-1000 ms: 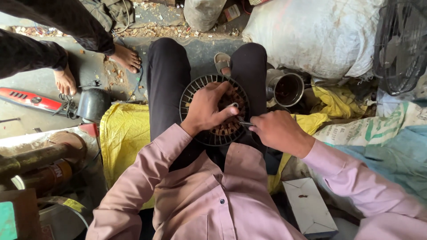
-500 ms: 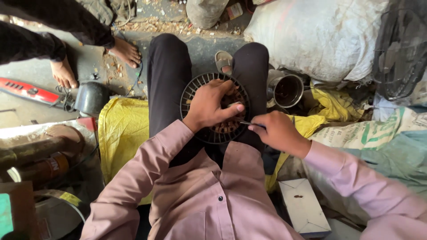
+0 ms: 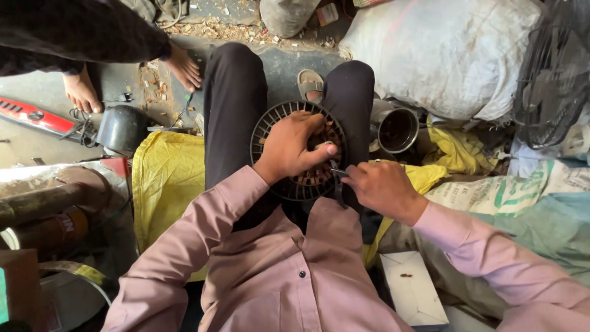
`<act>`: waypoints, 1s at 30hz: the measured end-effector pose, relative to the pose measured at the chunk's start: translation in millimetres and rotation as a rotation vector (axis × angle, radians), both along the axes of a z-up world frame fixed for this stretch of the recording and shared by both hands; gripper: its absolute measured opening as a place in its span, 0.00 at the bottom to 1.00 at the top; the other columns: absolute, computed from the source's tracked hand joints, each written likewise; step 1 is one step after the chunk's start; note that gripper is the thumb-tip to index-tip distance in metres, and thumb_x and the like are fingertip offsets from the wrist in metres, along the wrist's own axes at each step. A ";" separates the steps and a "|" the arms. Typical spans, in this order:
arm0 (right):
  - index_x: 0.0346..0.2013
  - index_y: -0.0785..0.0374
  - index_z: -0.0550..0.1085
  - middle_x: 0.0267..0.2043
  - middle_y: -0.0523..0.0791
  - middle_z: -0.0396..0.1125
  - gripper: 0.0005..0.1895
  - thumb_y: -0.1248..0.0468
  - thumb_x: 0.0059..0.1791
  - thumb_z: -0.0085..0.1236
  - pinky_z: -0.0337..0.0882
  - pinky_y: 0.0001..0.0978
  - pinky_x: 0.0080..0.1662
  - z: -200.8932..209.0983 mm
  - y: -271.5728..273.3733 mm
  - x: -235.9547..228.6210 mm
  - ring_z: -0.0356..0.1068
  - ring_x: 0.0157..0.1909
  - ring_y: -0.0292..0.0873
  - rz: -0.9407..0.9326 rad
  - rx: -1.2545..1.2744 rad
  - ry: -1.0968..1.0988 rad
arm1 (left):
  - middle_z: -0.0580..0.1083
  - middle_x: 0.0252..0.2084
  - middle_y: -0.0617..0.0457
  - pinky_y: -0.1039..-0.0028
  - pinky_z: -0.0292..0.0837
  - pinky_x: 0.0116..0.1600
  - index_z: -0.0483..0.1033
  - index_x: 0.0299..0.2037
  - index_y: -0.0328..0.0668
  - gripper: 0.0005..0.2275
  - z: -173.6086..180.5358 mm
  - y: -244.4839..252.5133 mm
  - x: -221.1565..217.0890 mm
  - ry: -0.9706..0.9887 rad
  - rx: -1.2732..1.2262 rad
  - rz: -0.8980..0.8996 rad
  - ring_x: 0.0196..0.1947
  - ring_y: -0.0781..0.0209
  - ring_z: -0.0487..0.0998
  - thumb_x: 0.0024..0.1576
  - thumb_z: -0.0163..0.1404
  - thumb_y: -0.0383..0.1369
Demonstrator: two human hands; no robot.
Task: The recorder uses pliers to cut or manipulate wires on an electric fan stator.
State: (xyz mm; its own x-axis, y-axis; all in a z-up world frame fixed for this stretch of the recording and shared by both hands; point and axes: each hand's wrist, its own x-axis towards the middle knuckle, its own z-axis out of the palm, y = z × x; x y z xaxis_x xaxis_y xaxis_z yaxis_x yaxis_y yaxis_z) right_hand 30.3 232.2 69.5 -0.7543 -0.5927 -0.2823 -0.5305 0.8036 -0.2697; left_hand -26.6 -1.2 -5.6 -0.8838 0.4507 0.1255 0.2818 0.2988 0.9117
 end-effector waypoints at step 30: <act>0.63 0.74 0.67 0.53 0.61 0.70 0.39 0.50 0.47 0.68 0.71 0.51 0.50 27.4 29.6 -8.3 0.72 0.49 0.58 -0.248 -0.169 -0.061 | 0.77 0.41 0.36 0.53 0.73 0.48 0.77 0.48 0.32 0.29 8.4 -2.1 0.8 -0.020 0.017 0.024 0.44 0.33 0.78 0.55 0.51 0.56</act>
